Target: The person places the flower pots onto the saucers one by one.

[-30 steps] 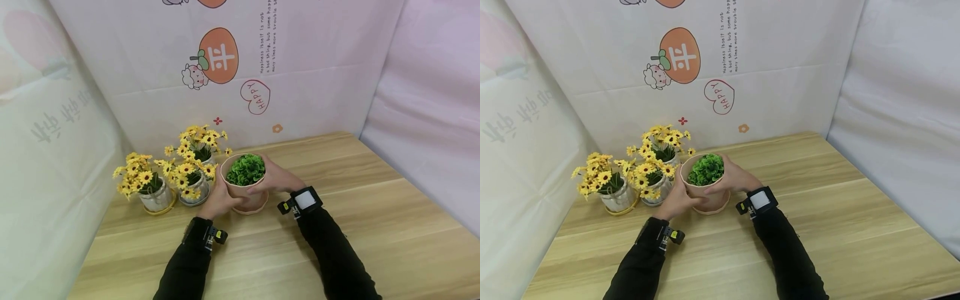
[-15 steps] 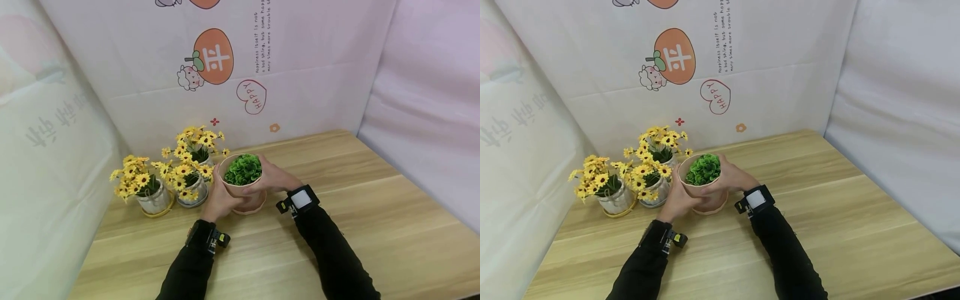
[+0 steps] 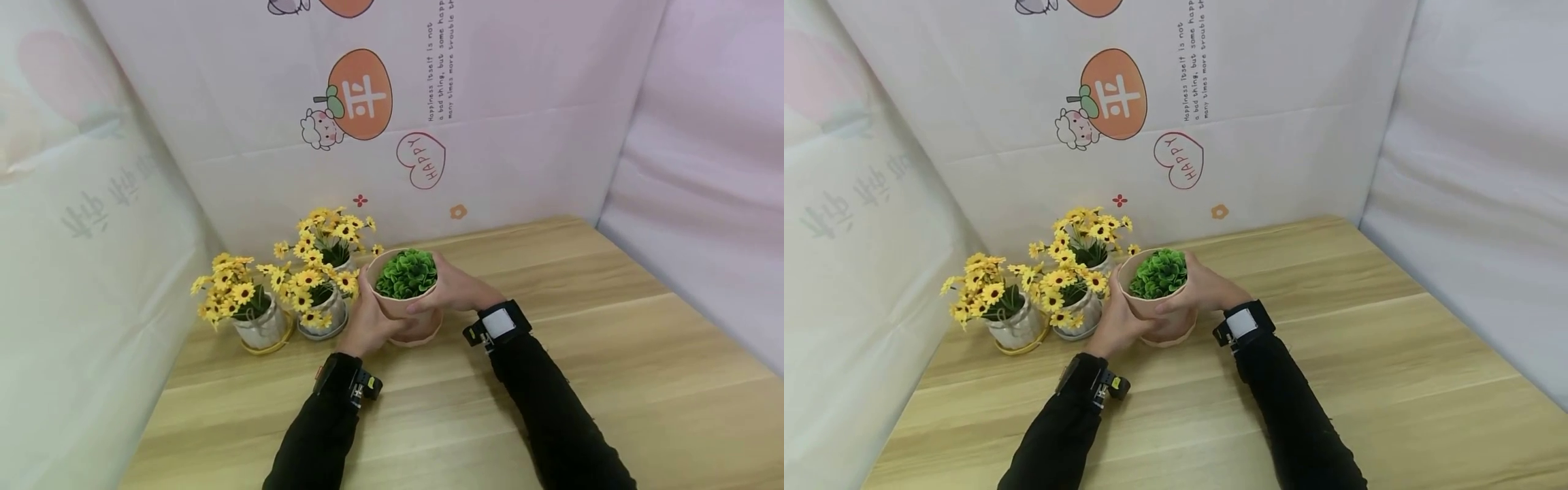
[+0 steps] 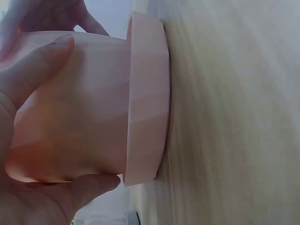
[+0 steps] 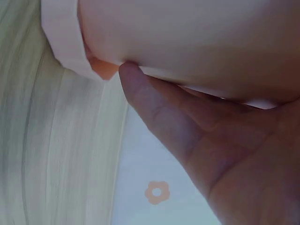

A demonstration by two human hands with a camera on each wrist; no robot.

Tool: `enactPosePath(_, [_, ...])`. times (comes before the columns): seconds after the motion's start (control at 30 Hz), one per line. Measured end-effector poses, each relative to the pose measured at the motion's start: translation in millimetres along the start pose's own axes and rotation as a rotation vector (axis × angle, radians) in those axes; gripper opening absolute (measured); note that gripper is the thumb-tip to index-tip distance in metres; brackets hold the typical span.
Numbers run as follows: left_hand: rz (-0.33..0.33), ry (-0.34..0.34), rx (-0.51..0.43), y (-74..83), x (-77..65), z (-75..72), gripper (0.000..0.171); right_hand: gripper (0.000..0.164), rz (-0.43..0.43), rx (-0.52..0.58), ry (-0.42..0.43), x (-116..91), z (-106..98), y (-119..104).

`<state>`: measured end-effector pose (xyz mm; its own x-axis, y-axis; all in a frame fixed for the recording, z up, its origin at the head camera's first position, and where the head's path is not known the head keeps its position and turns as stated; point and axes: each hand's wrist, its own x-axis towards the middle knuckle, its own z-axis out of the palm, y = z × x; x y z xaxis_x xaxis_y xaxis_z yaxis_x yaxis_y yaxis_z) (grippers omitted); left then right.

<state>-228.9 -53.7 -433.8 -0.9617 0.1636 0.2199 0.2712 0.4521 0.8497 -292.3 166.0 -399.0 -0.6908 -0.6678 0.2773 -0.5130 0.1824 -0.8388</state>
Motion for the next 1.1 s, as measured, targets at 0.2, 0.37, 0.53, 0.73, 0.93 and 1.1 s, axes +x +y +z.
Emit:
enactPosePath(0.2, [-0.009, -0.004, 0.006, -0.1, 7.9, 1.1, 0.134, 0.086, 0.023, -0.002, -0.019, 2.9, -7.0, 1.6])
enactPosePath(0.37, [-0.026, -0.005, 0.013, -0.8, 14.1, 3.4, 0.136, 0.092, 0.103, -0.024, -0.005, 1.2, -11.3, 1.1])
enactPosePath(0.53, [-0.014, -0.013, -0.007, -2.6, 21.2, 5.1, 0.135, 0.1, 0.128, -0.038, 0.009, 0.9, -15.3, 3.0])
enactPosePath(0.73, [-0.004, -0.027, -0.035, -2.8, 28.7, 2.6, 0.135, 0.094, 0.111, -0.012, 0.005, 4.6, -17.3, 5.8])
enactPosePath(0.93, [0.003, -0.041, -0.034, -5.5, 37.9, -0.2, 0.135, 0.111, 0.143, -0.016, 0.05, 10.8, -19.3, 7.6])
enactPosePath(1.1, [0.009, -0.05, -0.048, -8.5, 47.1, -1.8, 0.134, 0.124, 0.26, -0.092, 0.087, 14.1, -22.7, 9.2])
